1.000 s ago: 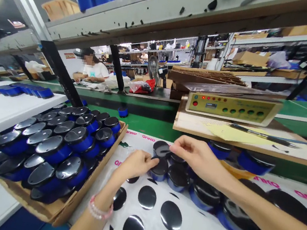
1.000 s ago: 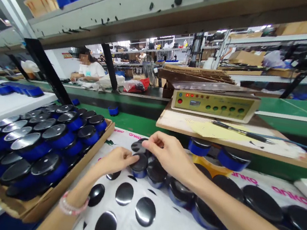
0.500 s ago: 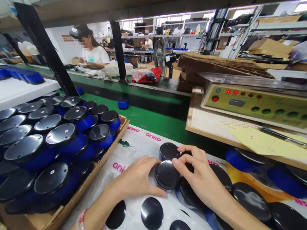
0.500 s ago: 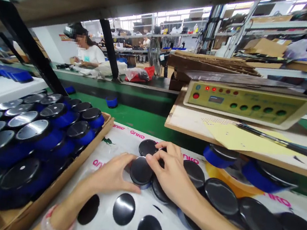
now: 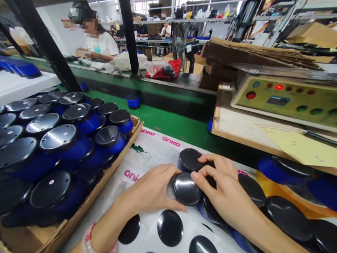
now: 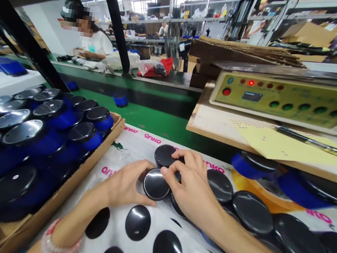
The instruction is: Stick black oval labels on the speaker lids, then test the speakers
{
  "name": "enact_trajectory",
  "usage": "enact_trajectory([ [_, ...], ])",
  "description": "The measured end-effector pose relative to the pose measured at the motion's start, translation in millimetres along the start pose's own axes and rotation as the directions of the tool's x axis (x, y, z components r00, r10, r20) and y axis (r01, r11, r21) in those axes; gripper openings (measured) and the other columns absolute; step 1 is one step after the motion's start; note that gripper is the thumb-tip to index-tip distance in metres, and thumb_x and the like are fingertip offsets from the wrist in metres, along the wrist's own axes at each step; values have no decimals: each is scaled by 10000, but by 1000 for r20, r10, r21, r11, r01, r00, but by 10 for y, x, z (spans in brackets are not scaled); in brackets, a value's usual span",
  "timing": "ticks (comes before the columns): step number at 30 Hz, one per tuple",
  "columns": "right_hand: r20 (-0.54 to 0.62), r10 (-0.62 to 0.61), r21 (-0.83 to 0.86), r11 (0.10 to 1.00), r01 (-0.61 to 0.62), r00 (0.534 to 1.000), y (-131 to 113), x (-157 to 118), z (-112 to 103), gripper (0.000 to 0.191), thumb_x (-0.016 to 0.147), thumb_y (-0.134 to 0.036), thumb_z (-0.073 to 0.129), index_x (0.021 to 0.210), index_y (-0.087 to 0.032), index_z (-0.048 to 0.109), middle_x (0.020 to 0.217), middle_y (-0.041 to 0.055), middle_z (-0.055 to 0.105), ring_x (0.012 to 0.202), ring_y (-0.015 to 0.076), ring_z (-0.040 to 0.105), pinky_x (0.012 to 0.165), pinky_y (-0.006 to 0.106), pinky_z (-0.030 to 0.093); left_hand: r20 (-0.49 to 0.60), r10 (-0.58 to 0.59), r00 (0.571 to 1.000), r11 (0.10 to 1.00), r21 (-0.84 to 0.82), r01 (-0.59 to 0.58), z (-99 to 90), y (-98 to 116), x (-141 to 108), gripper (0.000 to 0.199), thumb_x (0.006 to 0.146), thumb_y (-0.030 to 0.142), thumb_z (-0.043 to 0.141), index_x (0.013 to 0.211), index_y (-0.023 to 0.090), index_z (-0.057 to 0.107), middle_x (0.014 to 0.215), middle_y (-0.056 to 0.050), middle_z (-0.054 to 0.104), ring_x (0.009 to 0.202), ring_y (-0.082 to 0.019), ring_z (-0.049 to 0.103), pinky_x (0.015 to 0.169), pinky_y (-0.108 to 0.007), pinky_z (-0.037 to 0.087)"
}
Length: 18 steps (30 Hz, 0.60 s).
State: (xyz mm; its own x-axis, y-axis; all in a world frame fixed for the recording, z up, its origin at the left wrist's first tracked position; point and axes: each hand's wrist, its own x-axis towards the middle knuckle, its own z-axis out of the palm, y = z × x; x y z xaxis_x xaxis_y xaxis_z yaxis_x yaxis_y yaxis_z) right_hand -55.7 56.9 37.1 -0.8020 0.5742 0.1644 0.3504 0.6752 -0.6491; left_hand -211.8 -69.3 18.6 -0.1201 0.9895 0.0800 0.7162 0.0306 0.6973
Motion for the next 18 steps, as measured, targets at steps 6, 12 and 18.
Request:
enact_trajectory([
  [6,-27,-45,-68,997,43,999,5,-39,22,267,890,-401,470,733,-209,567,1130,48,463,1107,230,376,954,472,313,2,-10,1000,1000,26,10,-8,17,-8,558,618,462,787,1033,210,511,969,-6,585,888,-207,565,743,-312,440],
  [12,-73,-137,-154,980,124,988,30,-54,62,229,901,-355,471,749,-193,530,1082,63,460,1052,222,386,900,451,328,-10,23,1000,998,54,-23,-1,9,-4,542,626,445,782,1026,204,507,942,-12,579,870,-211,569,735,-317,442],
  [18,-82,-172,-198,968,153,982,16,-68,45,220,896,-334,490,736,-183,504,1032,66,466,1007,221,392,853,425,341,-15,38,999,997,64,-37,-9,29,-5,520,640,426,781,1022,205,506,950,-12,582,877,-208,566,755,-318,445],
])
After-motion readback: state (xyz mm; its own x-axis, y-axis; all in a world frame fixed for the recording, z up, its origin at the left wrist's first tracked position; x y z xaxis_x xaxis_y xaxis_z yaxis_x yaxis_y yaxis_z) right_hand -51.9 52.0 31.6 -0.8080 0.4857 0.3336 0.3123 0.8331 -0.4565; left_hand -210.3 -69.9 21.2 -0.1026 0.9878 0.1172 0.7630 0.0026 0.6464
